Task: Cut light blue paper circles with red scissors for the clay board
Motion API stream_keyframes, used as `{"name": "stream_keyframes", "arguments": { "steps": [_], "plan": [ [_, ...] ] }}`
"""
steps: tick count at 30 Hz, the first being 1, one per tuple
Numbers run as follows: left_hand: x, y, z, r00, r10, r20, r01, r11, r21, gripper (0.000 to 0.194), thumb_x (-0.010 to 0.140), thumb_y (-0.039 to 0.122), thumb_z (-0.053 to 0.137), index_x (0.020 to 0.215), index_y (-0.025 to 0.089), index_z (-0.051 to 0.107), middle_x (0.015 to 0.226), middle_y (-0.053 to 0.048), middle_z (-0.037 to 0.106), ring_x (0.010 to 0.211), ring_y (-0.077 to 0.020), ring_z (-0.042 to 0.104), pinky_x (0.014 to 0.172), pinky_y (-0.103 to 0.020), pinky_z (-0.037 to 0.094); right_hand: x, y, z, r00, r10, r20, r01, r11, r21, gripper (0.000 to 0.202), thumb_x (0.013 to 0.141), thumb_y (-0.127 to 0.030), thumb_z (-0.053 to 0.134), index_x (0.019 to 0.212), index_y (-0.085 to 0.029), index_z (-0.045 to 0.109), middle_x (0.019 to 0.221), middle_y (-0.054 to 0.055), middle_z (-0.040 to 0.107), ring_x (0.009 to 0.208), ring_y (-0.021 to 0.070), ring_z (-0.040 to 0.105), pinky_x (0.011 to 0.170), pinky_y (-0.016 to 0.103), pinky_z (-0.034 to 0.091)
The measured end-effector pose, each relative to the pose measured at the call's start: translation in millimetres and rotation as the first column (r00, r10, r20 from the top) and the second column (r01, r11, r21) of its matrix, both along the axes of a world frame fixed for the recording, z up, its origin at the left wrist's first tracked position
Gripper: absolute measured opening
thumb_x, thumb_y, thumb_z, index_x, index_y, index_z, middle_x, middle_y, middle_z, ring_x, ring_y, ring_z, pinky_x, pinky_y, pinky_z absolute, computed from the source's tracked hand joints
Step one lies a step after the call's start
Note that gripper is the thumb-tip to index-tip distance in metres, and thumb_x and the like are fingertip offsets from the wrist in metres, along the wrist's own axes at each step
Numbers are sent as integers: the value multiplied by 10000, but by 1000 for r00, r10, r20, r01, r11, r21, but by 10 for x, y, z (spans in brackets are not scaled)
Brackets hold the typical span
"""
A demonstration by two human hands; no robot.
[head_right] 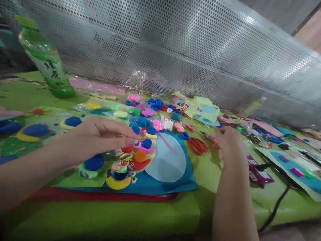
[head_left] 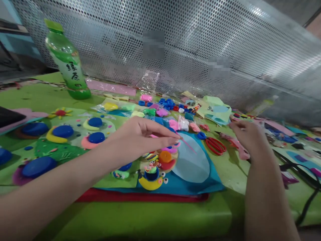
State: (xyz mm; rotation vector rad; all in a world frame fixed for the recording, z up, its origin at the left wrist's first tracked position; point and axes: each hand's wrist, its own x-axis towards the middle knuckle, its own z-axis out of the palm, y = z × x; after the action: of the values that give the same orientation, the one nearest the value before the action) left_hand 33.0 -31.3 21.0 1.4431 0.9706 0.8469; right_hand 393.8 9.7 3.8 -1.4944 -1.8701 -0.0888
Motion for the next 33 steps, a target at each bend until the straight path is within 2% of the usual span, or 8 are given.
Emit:
{"name": "stream_keyframes", "arguments": {
  "steps": [2, 4, 6, 9, 13, 16, 25, 33],
  "plan": [
    [-6, 13, -21, 1000, 9, -21, -9, 1000, 15, 110, 647, 321, 711, 736, 264, 742, 762, -28, 723, 698, -175, 659, 596, -227, 518, -361, -10, -1, 999, -24, -48, 24, 1000, -3, 187, 790, -337, 576, 707, -196, 667, 577, 46, 643, 440, 130, 560, 431, 233, 397],
    [-15, 22, -41, 1000, 16, -26, -15, 998, 69, 123, 644, 320, 710, 745, 256, 744, 754, -35, 718, 674, -179, 652, 544, -219, 499, -782, -85, -16, 974, 103, -200, -129, 984, -122, 196, 818, -351, 543, 825, -193, 659, 782, 61, 683, 666, 157, 634, 605, 260, 486],
    [-19, 19, -56, 999, 19, -50, -13, 992, 129, 137, 649, 309, 705, 770, 257, 745, 730, -30, 711, 641, -171, 638, 494, -206, 467, -1154, -202, -27, 925, 275, -262, -327, 927, -182, 173, 824, -325, 539, 832, -192, 650, 809, 47, 672, 730, 156, 627, 660, 267, 497],
    [-8, -14, -63, 990, 36, -135, -11, 983, 183, 199, 669, 351, 687, 848, 278, 735, 708, -12, 702, 563, -138, 603, 425, -186, 407, -1464, -360, -31, 886, 389, -252, -438, 881, -181, 107, 811, -273, 567, 841, -206, 645, 802, 30, 653, 752, 150, 607, 671, 263, 492],
    [20, -60, -83, 981, 28, -195, 16, 976, 219, 298, 690, 362, 672, 985, 327, 690, 772, 16, 712, 470, -82, 532, 385, -169, 338, -1520, -456, -19, 858, 472, -204, -499, 861, -103, 44, 788, -219, 604, 786, -231, 647, 795, 17, 667, 798, 159, 607, 729, 282, 485],
    [25, -60, -121, 982, 21, -190, 27, 969, 247, 352, 698, 306, 672, 1047, 345, 657, 779, 25, 714, 503, -90, 563, 442, -166, 367, -1511, -497, 0, 845, 504, -181, -523, 849, -78, 47, 783, -227, 621, 781, -249, 661, 778, 10, 665, 790, 160, 608, 726, 286, 488],
    [41, -48, -131, 954, 31, -297, 54, 960, 275, 304, 711, 440, 639, 1006, 373, 668, 704, 42, 693, 461, -75, 530, 438, -164, 381, -1543, -547, -14, 833, 544, -103, -553, 827, -103, 53, 748, -195, 661, 767, -242, 646, 759, 7, 655, 746, 158, 616, 701, 274, 501],
    [37, -43, -193, 944, 21, -328, 72, 960, 270, 266, 713, 418, 645, 970, 364, 680, 593, 48, 641, 443, -74, 513, 366, -163, 319, -1553, -552, -19, 817, 563, -124, -577, 801, -163, 64, 767, -166, 635, 746, -223, 654, 733, 2, 658, 748, 140, 609, 708, 252, 487]
  ]
}}
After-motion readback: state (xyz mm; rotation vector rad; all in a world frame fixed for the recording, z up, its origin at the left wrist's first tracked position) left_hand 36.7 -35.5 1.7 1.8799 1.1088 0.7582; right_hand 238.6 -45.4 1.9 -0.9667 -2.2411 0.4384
